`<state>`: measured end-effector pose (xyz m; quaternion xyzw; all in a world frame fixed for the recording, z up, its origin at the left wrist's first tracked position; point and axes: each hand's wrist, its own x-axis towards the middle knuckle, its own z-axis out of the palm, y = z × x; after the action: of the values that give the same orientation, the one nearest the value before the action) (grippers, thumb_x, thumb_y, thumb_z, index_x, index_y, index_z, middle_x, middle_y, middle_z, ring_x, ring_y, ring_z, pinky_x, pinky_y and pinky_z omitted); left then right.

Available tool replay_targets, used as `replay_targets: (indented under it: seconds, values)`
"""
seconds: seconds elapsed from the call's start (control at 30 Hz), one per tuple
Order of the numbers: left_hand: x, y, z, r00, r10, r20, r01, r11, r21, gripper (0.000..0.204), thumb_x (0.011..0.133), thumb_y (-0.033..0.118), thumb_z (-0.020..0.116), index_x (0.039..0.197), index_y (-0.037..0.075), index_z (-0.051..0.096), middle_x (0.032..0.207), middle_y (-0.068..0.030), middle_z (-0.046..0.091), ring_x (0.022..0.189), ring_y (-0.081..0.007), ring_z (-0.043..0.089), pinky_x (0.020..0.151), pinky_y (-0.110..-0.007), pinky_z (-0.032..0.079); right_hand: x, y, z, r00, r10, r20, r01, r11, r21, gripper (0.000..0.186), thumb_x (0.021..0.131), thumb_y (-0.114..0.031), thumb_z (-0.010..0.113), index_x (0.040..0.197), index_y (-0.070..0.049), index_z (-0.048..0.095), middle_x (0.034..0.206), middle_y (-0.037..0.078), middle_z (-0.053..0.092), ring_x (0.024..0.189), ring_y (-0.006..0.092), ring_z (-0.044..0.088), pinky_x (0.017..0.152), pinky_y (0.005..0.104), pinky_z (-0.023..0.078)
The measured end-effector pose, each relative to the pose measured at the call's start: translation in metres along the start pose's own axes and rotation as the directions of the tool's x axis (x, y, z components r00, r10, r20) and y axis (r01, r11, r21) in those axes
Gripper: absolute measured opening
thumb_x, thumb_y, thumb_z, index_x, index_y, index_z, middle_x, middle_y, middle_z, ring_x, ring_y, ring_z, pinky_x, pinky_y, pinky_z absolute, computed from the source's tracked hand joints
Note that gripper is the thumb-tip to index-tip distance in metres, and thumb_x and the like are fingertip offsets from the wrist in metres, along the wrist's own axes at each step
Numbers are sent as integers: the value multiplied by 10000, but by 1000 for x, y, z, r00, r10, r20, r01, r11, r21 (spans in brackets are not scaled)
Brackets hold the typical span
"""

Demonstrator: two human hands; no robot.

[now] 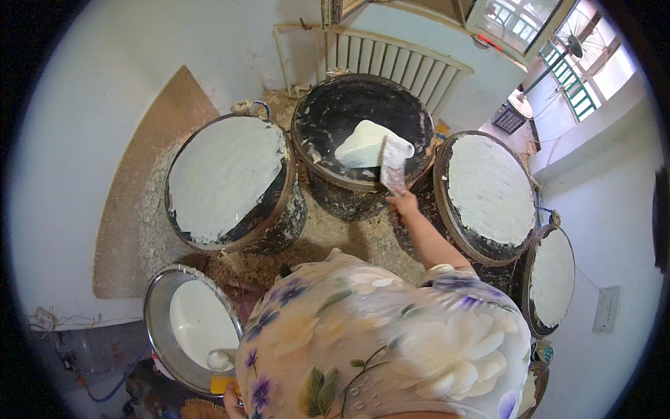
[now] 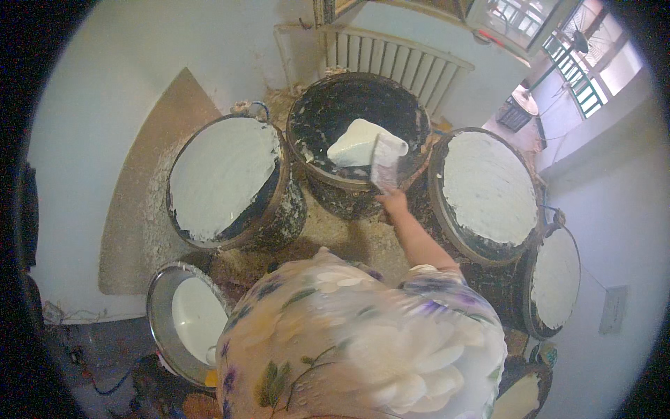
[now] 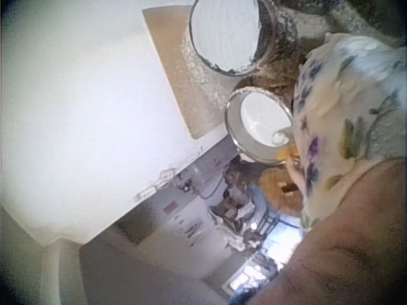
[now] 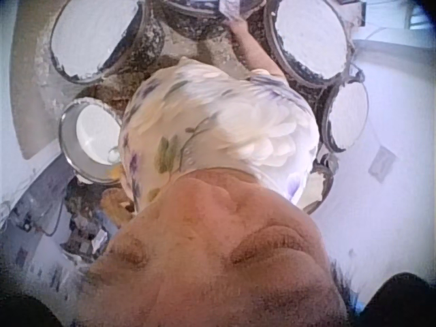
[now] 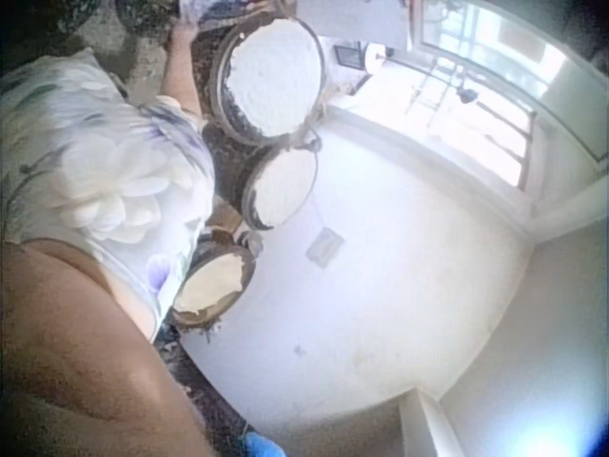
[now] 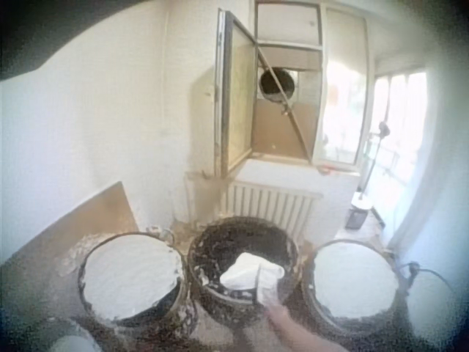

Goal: The person scoops white batter from a large metal bowl using a ladle and pours it into several round molds. They then use a yellow plastic scraper to spread the batter evenly across the surface of each mold. The person repeats this process for multiple molds, occasionally lifting a finished layer to transfer it to a larger tray.

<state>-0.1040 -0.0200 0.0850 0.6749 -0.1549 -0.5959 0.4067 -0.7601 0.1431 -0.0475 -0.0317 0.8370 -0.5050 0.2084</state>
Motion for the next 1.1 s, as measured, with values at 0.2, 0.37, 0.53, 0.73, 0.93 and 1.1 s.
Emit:
replay_targets:
  seconds: [0.2, 0.37, 0.53, 0.73, 0.93, 1.1]
  values:
    - [8, -12, 16, 1000, 14, 28, -14, 1000, -17, 265, 838, 273, 495, 1004, 66, 495, 912, -48, 575, 503, -81, 391, 396, -189, 293, -7, -28, 45, 924, -274, 265, 379, 747, -547, 438, 678, -49, 607, 1092, -186, 573, 811, 114, 627, 745, 251, 603, 650, 368, 469]
    - [18, -16, 31, 997, 9, 74, -6, 1000, -31, 278, 838, 280, 494, 1012, 63, 494, 924, -51, 573, 549, -97, 408, 435, -201, 314, -5, -43, -7, 906, -390, 163, 354, 491, -796, 380, 748, -74, 481, 1062, -265, 580, 864, 155, 605, 806, 289, 589, 703, 405, 462]
    - [31, -16, 46, 992, 11, 129, -6, 999, -37, 290, 838, 287, 492, 1020, 60, 493, 936, -54, 571, 596, -113, 426, 473, -214, 335, 22, -13, -52, 979, -44, -201, -128, 634, -763, 414, 708, -53, 527, 1079, -230, 576, 879, 141, 612, 839, 307, 580, 707, 385, 465]
    - [42, -15, 60, 983, 15, 183, -8, 999, -38, 305, 839, 295, 491, 1030, 57, 492, 950, -58, 569, 651, -133, 447, 518, -229, 360, 51, -9, -3, 986, 73, -152, -62, 995, 77, 521, 696, -29, 638, 1189, -100, 483, 750, 87, 588, 564, 165, 486, 512, 291, 399]
    - [40, -14, 80, 980, 23, 196, -15, 999, -44, 321, 839, 303, 489, 1040, 53, 491, 965, -63, 567, 707, -152, 468, 564, -244, 386, 17, -45, 53, 959, -163, 231, 238, 906, -350, 453, 672, -38, 648, 1101, -163, 570, 762, 93, 605, 630, 184, 548, 568, 320, 434]
    - [32, -14, 106, 984, 37, 175, -27, 998, -57, 333, 839, 309, 488, 1048, 50, 490, 977, -66, 565, 753, -168, 486, 602, -256, 407, 31, -65, 6, 885, -335, 323, 460, 523, -718, 273, 794, -164, 458, 1021, -214, 602, 925, 156, 600, 834, 316, 576, 729, 395, 448]
